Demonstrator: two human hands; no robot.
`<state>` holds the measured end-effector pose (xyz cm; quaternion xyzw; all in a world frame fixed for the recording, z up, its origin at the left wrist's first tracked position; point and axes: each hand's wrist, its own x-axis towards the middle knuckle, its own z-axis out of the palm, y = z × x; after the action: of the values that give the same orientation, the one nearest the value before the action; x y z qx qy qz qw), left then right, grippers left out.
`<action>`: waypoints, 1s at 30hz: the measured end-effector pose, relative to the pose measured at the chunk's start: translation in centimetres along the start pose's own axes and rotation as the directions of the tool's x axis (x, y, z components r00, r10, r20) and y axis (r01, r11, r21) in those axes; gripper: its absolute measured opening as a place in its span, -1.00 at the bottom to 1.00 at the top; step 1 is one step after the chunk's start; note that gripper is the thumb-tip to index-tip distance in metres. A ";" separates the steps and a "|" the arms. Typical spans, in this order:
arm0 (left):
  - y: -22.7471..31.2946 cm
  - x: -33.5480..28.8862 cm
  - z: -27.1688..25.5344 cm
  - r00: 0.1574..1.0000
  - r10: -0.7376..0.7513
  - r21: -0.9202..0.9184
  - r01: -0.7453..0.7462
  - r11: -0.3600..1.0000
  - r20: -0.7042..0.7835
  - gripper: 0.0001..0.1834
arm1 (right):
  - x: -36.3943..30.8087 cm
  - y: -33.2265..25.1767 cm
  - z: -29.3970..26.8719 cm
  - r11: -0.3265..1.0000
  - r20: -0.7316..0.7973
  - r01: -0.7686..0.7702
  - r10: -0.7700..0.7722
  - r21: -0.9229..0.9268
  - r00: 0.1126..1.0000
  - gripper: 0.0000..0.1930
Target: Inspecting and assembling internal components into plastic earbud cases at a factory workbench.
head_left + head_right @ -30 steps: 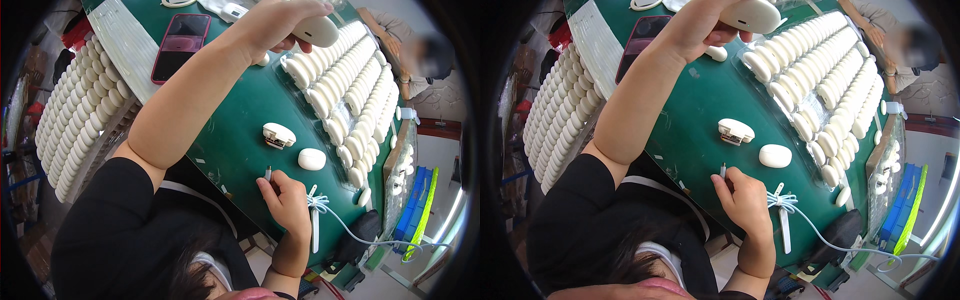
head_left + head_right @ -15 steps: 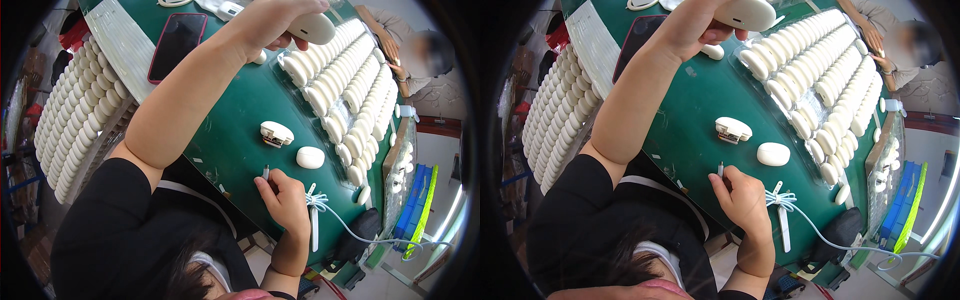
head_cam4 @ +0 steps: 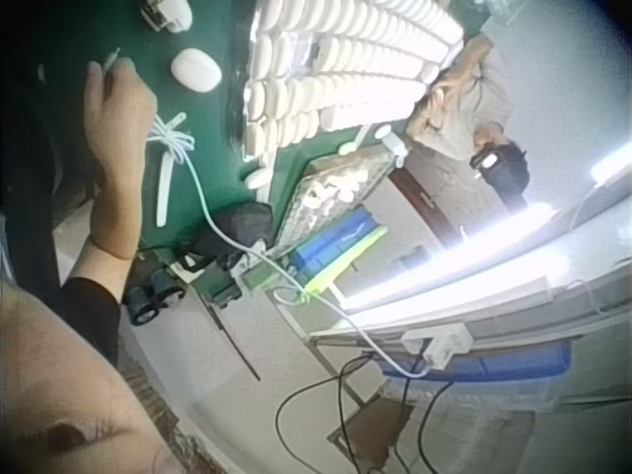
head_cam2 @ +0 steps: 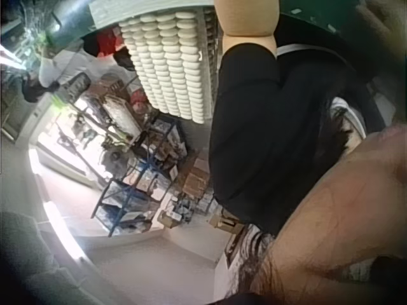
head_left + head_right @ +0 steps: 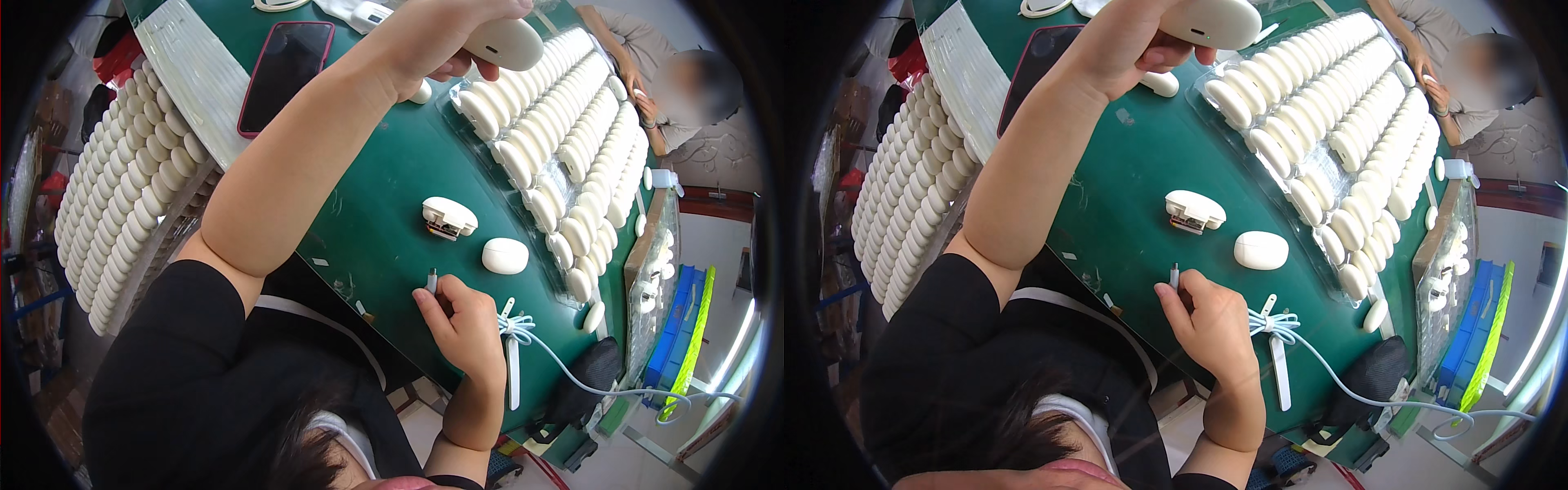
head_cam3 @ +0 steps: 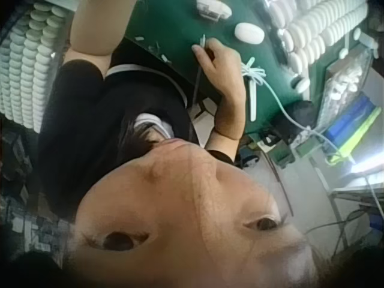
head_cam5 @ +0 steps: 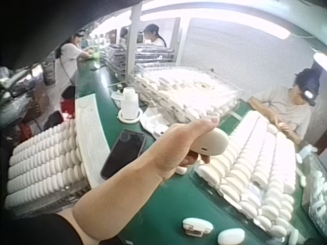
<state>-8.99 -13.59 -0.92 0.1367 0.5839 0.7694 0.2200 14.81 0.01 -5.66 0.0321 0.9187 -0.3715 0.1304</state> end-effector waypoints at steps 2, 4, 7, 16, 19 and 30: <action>0.0 0.0 0.1 1.000 0.004 -0.003 -0.004 1.000 -0.001 -0.34 | 0.0 0.0 0.0 1.000 -0.002 -0.006 0.006 0.006 1.000 -0.70; 0.1 0.0 0.1 1.000 0.008 -0.005 -0.008 1.000 -0.003 -0.34 | 0.0 0.0 0.0 1.000 0.007 -0.006 0.006 0.000 1.000 -0.70; 0.0 -0.1 0.1 1.000 0.018 -0.005 -0.018 1.000 -0.008 -0.32 | 0.0 0.0 0.0 1.000 0.008 -0.012 0.012 0.000 1.000 -0.70; 0.0 -0.1 0.1 1.000 -0.005 0.046 0.006 0.999 -0.027 -0.29 | 0.0 -0.3 -0.1 1.000 0.011 -0.019 0.019 -0.014 1.000 -0.71; -0.1 0.0 0.0 1.000 0.002 0.044 -0.001 0.999 -0.008 -0.29 | 0.0 -0.2 -0.1 1.000 0.001 -0.012 0.012 -0.002 1.000 -0.71; -0.4 0.1 0.0 0.999 0.004 0.031 -0.003 1.000 -0.035 -0.30 | 0.1 -0.1 0.0 1.000 0.009 -0.012 0.013 -0.016 1.000 -0.71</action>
<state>-9.03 -13.46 -1.30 0.1276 0.5990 0.7631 0.2065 14.68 -0.05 -5.63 0.0351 0.9207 -0.3636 0.1372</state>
